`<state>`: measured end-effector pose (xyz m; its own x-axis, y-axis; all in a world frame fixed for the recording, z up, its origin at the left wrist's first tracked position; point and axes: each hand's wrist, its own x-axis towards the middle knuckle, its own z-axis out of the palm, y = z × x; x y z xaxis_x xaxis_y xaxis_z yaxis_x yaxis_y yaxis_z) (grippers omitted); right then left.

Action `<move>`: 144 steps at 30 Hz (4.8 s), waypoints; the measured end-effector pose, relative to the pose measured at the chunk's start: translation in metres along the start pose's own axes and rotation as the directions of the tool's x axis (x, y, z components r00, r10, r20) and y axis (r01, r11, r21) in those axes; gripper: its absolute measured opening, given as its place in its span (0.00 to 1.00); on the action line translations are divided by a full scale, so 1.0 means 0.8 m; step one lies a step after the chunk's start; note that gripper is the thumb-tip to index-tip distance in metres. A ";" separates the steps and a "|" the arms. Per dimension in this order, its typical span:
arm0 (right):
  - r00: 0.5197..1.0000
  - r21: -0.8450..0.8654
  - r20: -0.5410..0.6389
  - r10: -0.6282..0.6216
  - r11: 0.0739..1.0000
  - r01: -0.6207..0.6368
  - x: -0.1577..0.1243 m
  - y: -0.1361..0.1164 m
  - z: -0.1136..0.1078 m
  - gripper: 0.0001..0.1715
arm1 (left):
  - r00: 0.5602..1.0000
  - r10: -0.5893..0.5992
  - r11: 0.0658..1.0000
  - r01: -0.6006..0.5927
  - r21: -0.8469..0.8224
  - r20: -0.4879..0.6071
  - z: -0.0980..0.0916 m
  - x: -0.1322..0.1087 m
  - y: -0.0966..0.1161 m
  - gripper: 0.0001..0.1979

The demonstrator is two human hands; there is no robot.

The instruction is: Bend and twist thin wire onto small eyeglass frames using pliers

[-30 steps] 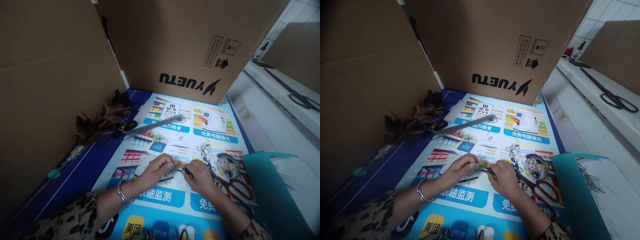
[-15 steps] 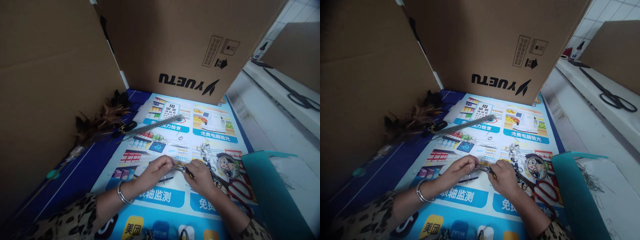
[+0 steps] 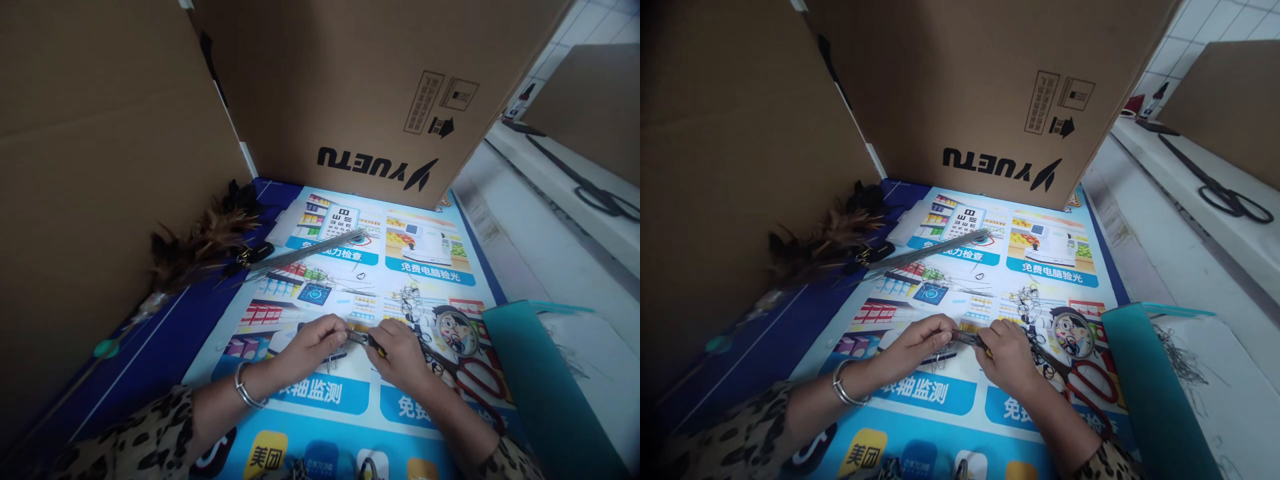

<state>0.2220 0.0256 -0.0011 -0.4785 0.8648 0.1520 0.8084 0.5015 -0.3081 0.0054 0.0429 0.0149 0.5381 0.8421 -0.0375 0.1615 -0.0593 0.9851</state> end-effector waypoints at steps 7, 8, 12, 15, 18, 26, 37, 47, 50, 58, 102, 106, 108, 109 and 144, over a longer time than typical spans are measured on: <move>1.000 -0.005 0.000 -0.006 1.000 0.006 0.000 0.001 0.001 0.07 | 1.000 -0.004 1.000 0.004 0.011 0.006 0.001 0.000 -0.002 0.12; 1.000 -0.006 0.000 -0.006 1.000 0.006 0.000 0.001 0.001 0.07 | 1.000 -0.006 1.000 0.006 0.008 0.008 0.001 0.000 -0.002 0.12; 1.000 -0.009 0.003 -0.008 1.000 0.008 0.000 0.000 0.001 0.07 | 1.000 -0.006 1.000 0.006 0.003 0.015 0.001 -0.001 -0.002 0.12; 1.000 -0.011 0.014 -0.002 1.000 0.002 0.000 -0.001 -0.001 0.06 | 1.000 0.004 1.000 -0.005 0.012 0.018 0.001 -0.001 -0.001 0.12; 1.000 -0.010 0.020 0.005 1.000 -0.005 0.000 -0.002 -0.002 0.06 | 0.999 0.021 0.999 -0.022 0.032 0.029 0.002 -0.002 -0.001 0.12; 1.000 -0.002 0.009 0.008 1.000 -0.008 0.000 0.000 0.000 0.06 | 0.999 0.021 0.998 -0.024 0.064 0.037 0.003 -0.002 -0.001 0.11; 1.000 0.001 -0.001 0.000 1.000 0.000 0.000 -0.001 -0.002 0.07 | 0.999 0.011 0.999 -0.013 0.046 0.037 0.003 -0.002 -0.001 0.12; 1.000 0.008 -0.024 -0.013 1.000 0.013 0.001 0.001 0.001 0.07 | 0.999 0.011 0.999 -0.012 0.043 0.031 0.002 -0.002 0.001 0.12; 0.999 0.021 -0.038 -0.013 1.000 0.014 0.001 0.000 0.000 0.07 | 1.000 0.017 0.999 -0.018 0.029 0.016 0.002 -0.002 0.002 0.12; 0.993 0.086 -0.116 0.022 0.996 -0.012 0.000 0.003 -0.002 0.09 | 0.995 -0.053 0.990 0.042 -0.134 -0.082 0.000 0.000 0.006 0.13; 0.939 0.286 -0.333 0.087 0.958 0.013 -0.001 0.011 0.005 0.17 | 0.969 0.168 0.977 -0.139 0.161 -0.180 -0.008 0.002 0.015 0.10; 0.910 0.378 -0.389 0.146 0.926 0.013 -0.003 0.010 0.005 0.16 | 0.954 0.220 0.951 -0.163 0.264 -0.204 -0.024 0.005 0.058 0.09; 0.904 0.433 -0.386 0.186 0.901 0.000 -0.004 0.009 0.002 0.16 | 0.952 0.246 0.930 -0.179 0.320 -0.184 -0.029 0.009 0.085 0.08; 0.904 0.456 -0.377 0.201 0.890 -0.008 -0.005 0.008 -0.001 0.16 | 0.954 0.250 0.921 -0.182 0.345 -0.164 -0.030 0.012 0.099 0.08; 0.795 -0.133 -0.604 -0.058 0.991 -0.028 0.033 -0.111 -0.222 0.09 | 0.709 0.670 0.721 -0.550 0.421 -0.221 -0.065 0.007 0.227 0.07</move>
<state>0.1983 0.0080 0.1973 -0.2205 0.6728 0.7062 0.8597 0.4760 -0.1851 -0.0052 0.0651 0.2024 0.3065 0.6760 0.6701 0.1692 -0.7315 0.6606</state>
